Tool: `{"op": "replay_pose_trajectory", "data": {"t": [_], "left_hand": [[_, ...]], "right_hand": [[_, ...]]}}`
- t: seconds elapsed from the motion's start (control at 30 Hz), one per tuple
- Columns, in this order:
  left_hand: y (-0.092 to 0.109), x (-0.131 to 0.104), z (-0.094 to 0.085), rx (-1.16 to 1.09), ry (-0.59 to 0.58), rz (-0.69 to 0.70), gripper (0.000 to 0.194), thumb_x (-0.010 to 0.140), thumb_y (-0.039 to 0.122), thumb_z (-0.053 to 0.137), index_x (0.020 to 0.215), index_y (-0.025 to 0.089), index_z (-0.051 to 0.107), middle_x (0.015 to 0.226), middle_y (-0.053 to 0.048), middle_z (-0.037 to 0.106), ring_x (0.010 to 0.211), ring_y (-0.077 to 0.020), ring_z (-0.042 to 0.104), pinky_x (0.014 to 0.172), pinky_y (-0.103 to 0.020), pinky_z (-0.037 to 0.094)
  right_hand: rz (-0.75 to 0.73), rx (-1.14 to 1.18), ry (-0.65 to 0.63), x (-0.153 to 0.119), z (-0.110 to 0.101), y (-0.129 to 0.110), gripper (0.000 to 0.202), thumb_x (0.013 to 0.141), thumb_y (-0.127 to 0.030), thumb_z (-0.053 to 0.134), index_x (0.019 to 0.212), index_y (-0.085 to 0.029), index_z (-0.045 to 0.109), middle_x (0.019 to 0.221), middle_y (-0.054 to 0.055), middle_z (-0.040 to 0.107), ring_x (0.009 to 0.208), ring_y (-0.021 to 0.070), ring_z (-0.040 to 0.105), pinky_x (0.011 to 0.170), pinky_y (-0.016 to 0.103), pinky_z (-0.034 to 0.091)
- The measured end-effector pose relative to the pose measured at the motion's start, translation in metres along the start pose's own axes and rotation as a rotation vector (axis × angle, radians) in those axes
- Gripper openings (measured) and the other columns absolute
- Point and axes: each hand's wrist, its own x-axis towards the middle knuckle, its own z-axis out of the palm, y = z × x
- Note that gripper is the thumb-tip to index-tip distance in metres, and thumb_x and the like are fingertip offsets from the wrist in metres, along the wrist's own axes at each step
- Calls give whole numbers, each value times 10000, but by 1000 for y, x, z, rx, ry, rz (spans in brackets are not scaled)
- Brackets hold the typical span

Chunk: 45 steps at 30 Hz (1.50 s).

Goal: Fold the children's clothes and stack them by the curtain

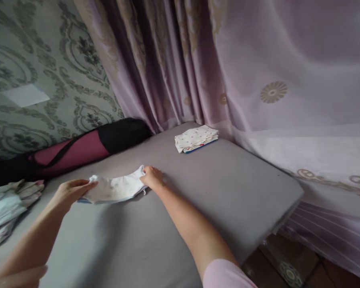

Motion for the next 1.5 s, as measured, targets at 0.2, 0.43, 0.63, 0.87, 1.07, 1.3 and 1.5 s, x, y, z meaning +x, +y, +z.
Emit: {"op": "replay_pose_trajectory", "data": {"t": [0.2, 0.43, 0.63, 0.87, 1.07, 1.3, 1.5], "left_hand": [[56, -9, 17, -375, -39, -31, 493, 381, 478, 774, 710, 131, 652, 465, 47, 485, 454, -85, 388, 450, -215, 261], [100, -12, 69, -540, -124, 63, 439, 416, 478, 773, 655, 132, 646, 454, 44, 486, 440, -79, 401, 447, -212, 275], [137, -13, 115, -710, -202, 95, 541, 386, 509, 795, 740, 120, 671, 556, 9, 589, 489, -102, 475, 486, -230, 335], [180, -16, 160, -844, -255, 160, 482, 447, 492, 806, 739, 125, 698, 599, -19, 630, 540, -114, 519, 515, -227, 360], [215, -8, 192, -946, -294, 188, 407, 482, 429, 789, 728, 115, 706, 590, -6, 610, 530, -96, 486, 508, -222, 345], [257, 8, 226, -1048, -252, 101, 284, 537, 315, 784, 713, 115, 686, 562, 20, 572, 504, -78, 462, 489, -206, 351], [272, 19, 262, -1033, -263, 45, 299, 577, 313, 786, 770, 108, 685, 561, 24, 555, 493, -77, 473, 491, -211, 376]], "right_hand": [[66, 7, 93, 9, -40, 30, 382, 761, -289, 628, 1139, -278, 677, 1116, 19, 714, 1041, 193, 645, 842, 244, 459], [87, -66, 218, 3, -99, 79, 393, 771, -290, 634, 1158, -235, 676, 1086, 33, 710, 980, 194, 647, 827, 256, 457], [127, -119, 329, -3, -149, 107, 399, 771, -276, 621, 1165, -247, 677, 1021, 12, 724, 919, 183, 653, 813, 261, 462], [147, -183, 437, 7, -204, 146, 405, 769, -263, 639, 1169, -222, 681, 1003, 26, 725, 925, 186, 658, 829, 269, 475], [167, -171, 485, 33, -243, 176, 398, 782, -262, 639, 1173, -197, 676, 974, 47, 732, 870, 184, 676, 779, 278, 503], [170, -232, 547, 63, -279, 189, 382, 797, -267, 623, 1172, -207, 673, 1030, 50, 729, 949, 200, 663, 872, 320, 478], [136, -347, 562, 82, -291, 201, 375, 819, -266, 603, 1188, -245, 664, 1090, 44, 715, 1038, 235, 621, 919, 356, 444]]}}
